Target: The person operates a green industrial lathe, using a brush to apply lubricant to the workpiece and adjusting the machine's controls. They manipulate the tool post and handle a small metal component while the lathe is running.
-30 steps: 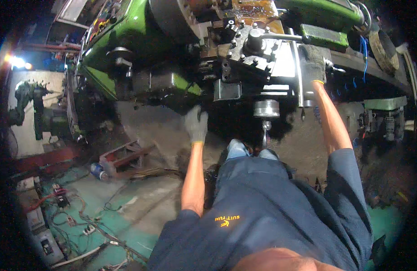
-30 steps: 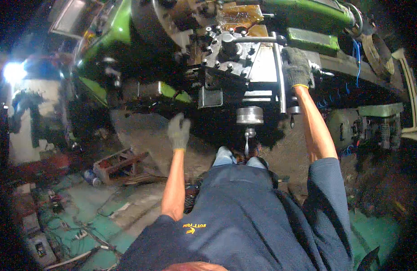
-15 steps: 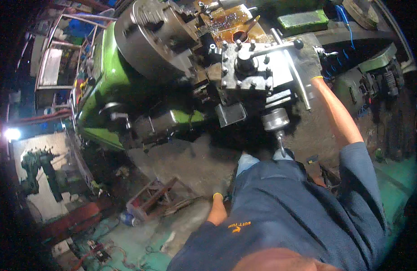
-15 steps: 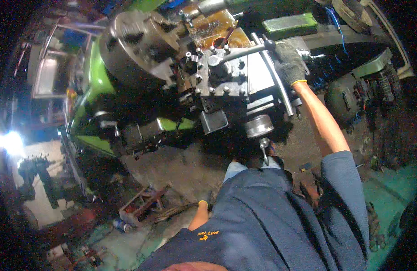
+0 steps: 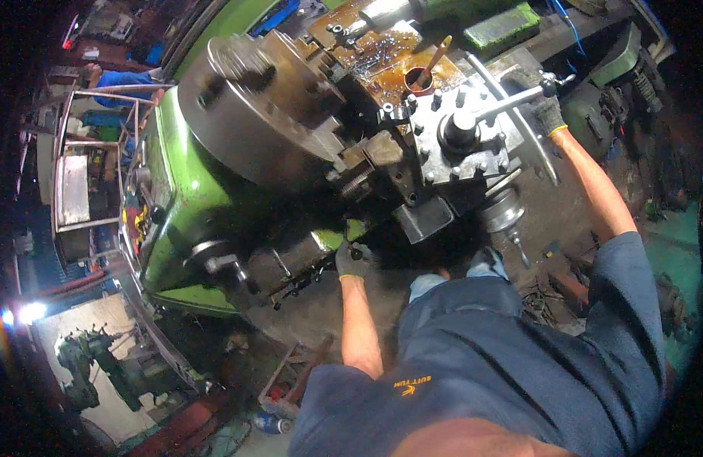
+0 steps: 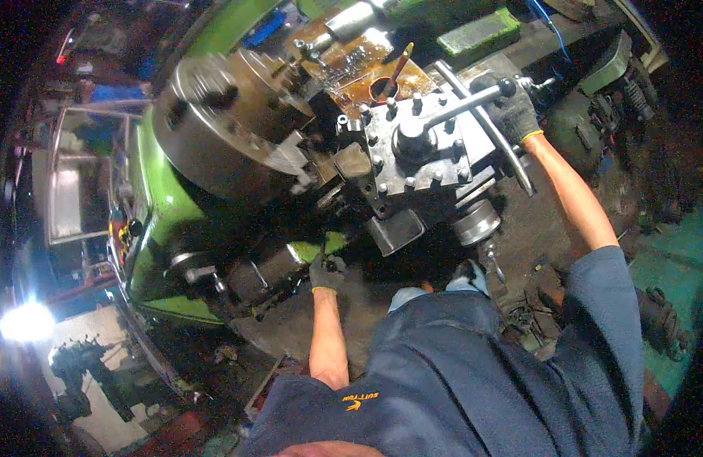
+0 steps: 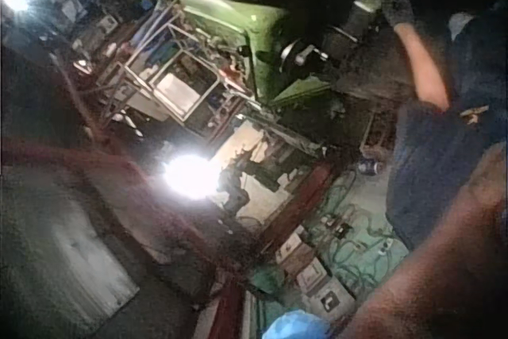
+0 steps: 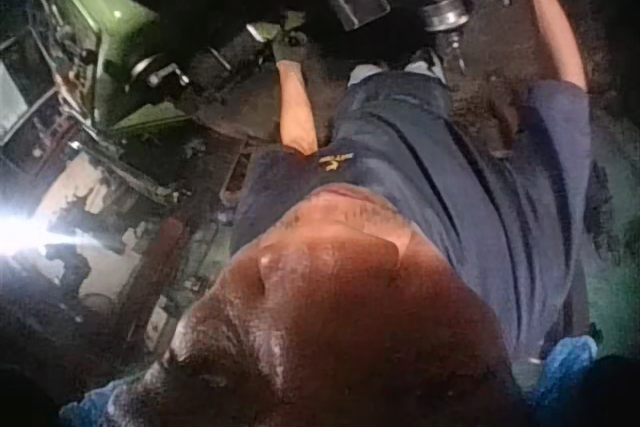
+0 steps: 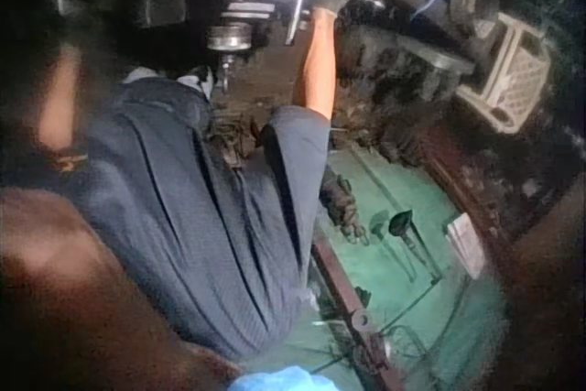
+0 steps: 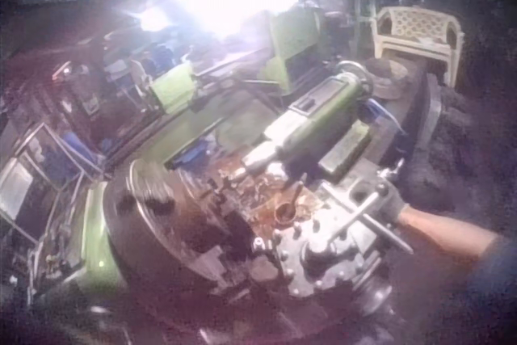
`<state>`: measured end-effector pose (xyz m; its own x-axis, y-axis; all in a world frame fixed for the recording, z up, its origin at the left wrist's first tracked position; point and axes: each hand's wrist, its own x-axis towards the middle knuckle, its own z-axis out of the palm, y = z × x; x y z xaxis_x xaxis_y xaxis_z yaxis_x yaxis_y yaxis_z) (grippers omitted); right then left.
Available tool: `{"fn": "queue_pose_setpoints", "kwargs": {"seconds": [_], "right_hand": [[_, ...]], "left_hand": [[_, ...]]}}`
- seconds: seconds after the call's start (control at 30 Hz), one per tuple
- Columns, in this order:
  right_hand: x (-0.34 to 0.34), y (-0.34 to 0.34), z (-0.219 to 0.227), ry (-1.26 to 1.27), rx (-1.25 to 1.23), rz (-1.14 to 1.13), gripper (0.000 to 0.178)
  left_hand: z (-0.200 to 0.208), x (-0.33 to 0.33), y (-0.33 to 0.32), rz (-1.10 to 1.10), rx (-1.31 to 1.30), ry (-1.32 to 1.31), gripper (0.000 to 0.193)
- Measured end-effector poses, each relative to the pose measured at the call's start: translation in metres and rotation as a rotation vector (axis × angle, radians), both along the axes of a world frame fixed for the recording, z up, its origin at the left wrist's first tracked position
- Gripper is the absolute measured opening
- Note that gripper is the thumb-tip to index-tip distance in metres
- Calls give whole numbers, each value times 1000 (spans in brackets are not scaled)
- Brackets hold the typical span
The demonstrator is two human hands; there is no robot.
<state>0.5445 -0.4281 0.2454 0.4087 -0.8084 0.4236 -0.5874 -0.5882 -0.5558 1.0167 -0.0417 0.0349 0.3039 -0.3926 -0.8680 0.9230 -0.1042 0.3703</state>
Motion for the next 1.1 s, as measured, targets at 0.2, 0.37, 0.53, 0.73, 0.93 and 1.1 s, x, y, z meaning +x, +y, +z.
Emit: {"fn": "queue_pose_setpoints", "kwargs": {"seconds": [0.2,0.37,0.53,0.73,0.93,1.1], "right_hand": [[-27,-21,-48,175,-108,-53,37],[-65,-27,-99,408,-286,-89,30],[-18,-20,-52,237,-421,-41,27],[-16,-16,-22,201,-123,-75,27],[0,-6,-1,135,-61,-59,22],[-8,-9,-11,144,-135,-81,22]], "left_hand": [[13,13,-22,-130,25,-55,18],[13,16,-25,-199,-4,-40,16],[9,11,-14,-100,47,-6,16],[-7,21,-19,-147,3,-95,20],[-14,21,-9,-150,-31,-43,26],[-9,20,-16,-154,-19,-33,28]]}}
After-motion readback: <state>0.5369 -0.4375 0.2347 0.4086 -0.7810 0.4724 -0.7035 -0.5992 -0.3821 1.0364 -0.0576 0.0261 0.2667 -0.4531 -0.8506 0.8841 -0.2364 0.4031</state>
